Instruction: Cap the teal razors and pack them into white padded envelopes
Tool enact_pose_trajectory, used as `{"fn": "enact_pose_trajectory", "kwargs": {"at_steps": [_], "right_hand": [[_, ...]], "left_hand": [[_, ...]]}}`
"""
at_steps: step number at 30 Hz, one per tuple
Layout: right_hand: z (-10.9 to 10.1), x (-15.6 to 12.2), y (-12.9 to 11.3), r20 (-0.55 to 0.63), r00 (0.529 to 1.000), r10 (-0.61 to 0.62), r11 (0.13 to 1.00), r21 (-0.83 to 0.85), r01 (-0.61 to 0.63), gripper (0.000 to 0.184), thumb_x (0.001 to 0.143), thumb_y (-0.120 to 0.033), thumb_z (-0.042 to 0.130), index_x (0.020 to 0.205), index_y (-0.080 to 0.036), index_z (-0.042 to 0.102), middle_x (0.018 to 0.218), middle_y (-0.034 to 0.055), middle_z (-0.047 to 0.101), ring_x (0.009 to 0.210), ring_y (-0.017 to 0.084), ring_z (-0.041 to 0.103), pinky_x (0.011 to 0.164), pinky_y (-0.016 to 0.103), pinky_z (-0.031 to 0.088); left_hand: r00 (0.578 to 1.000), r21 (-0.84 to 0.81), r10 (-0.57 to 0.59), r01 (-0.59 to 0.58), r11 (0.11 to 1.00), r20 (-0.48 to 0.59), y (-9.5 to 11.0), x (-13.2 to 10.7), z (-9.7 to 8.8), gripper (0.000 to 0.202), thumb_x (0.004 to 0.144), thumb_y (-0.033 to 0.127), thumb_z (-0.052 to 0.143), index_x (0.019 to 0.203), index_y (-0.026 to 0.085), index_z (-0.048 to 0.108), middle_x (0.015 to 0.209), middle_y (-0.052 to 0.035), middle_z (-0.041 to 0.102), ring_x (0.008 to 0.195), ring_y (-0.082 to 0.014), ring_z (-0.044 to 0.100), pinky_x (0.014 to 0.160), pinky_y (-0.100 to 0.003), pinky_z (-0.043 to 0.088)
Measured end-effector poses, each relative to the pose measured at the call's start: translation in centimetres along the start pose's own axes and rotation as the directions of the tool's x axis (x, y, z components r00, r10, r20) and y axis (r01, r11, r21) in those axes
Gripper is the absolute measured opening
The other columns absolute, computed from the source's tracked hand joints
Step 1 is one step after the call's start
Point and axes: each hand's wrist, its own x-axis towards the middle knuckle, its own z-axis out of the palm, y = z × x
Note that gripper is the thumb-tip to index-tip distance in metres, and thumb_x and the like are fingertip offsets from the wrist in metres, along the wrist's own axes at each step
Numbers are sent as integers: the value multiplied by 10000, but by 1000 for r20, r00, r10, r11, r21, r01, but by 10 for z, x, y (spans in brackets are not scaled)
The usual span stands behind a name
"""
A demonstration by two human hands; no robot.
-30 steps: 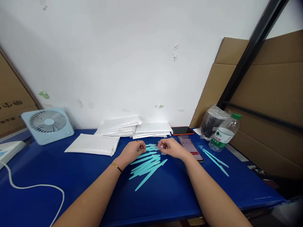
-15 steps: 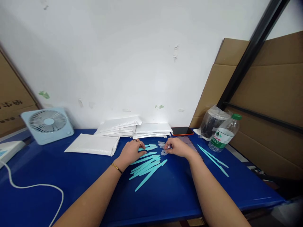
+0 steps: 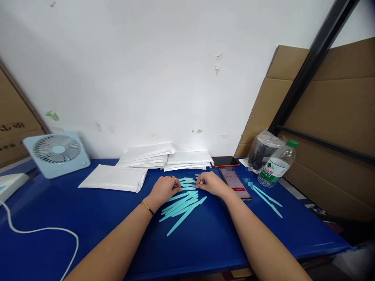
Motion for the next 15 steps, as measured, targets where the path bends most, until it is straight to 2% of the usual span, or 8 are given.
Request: {"fn": "enact_pose_trajectory", "kwargs": {"at_steps": [15], "right_hand": [[5,3,4,28,995,95,991,97,-97,177,653,-357,692,671,-180,689,628,6,644,573,126,555,495,205,323]], "left_hand": [[999,91,33,-30,995,-37,-1,2,1,162,797,335,538,769,215,643,786,-6,650,715,-153,571,616,-253,309]]}}
